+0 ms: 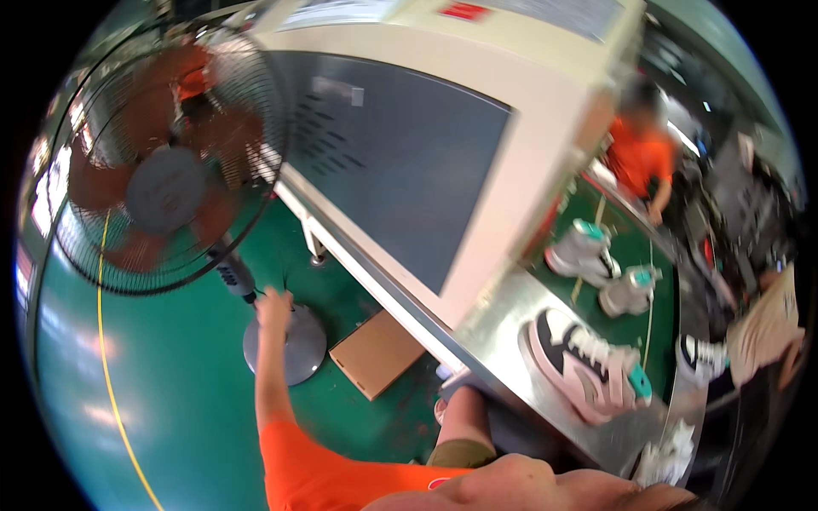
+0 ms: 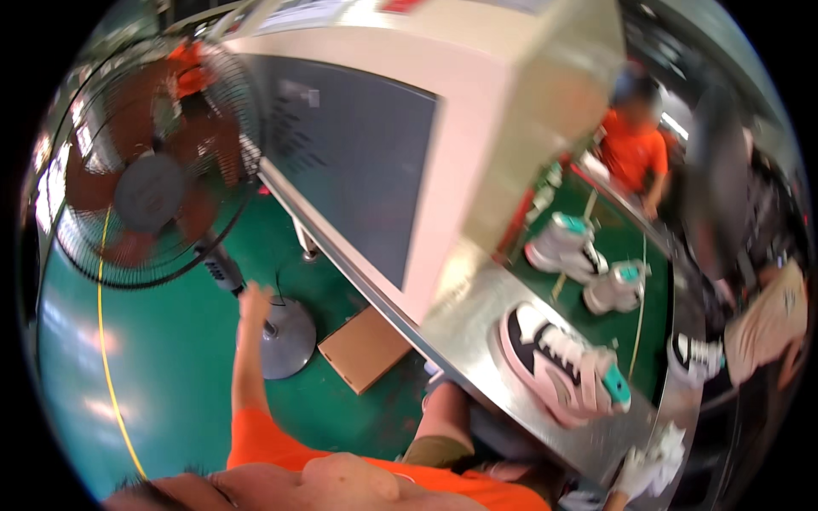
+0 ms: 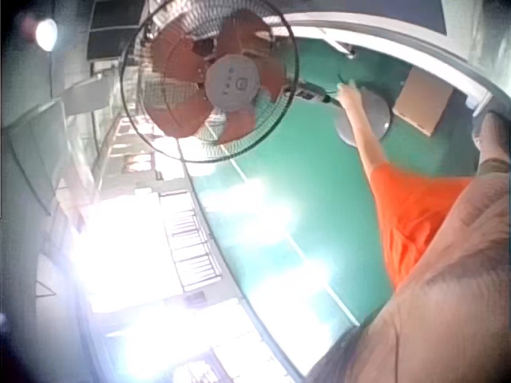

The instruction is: The person uses a syringe to apply a liquid substance to the seams and surfaces of a white and black high-top sneaker. They then wipe the shoe with a white cloth, repeating the process on different sections of the shoe. The person handles multiple shoes on a metal table in a workshop setting.

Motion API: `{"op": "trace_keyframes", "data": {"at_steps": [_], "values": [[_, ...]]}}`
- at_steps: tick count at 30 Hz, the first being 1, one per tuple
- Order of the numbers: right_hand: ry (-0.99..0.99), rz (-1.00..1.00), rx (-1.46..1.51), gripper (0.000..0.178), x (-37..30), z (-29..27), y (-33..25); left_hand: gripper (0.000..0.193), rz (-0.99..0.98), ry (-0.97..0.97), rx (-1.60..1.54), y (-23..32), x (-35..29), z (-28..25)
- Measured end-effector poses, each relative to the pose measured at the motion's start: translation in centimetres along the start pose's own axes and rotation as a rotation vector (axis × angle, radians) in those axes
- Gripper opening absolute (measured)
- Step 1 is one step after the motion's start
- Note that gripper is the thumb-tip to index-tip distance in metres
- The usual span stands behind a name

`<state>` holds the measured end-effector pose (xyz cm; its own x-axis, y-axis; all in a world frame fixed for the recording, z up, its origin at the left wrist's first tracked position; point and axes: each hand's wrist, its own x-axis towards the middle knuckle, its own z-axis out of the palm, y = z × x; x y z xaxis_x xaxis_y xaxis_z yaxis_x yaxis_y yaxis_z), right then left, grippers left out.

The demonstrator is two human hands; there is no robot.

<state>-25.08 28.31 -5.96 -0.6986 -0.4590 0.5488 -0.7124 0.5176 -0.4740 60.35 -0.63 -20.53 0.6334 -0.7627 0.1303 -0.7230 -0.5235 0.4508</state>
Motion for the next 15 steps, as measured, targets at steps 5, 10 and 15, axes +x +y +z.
{"op": "trace_keyframes", "data": {"at_steps": [5, 10, 15], "values": [[-0.290, 0.244, 0.280, 0.080, -1.3, -2.5, -4.1, 0.038, 0.536, -0.926, 0.081, 13.6, -17.5, -4.7], [-0.199, 0.133, 0.321, 0.077, -2.6, -3.1, -2.1, 0.036, 0.819, -0.691, -0.019, 11.9, -15.5, 2.3], [-0.103, -0.045, -0.197, 0.094, -2.5, -3.2, 0.0, 0.038, 0.058, -0.094, -0.216, 3.6, -6.9, -3.2]]}}
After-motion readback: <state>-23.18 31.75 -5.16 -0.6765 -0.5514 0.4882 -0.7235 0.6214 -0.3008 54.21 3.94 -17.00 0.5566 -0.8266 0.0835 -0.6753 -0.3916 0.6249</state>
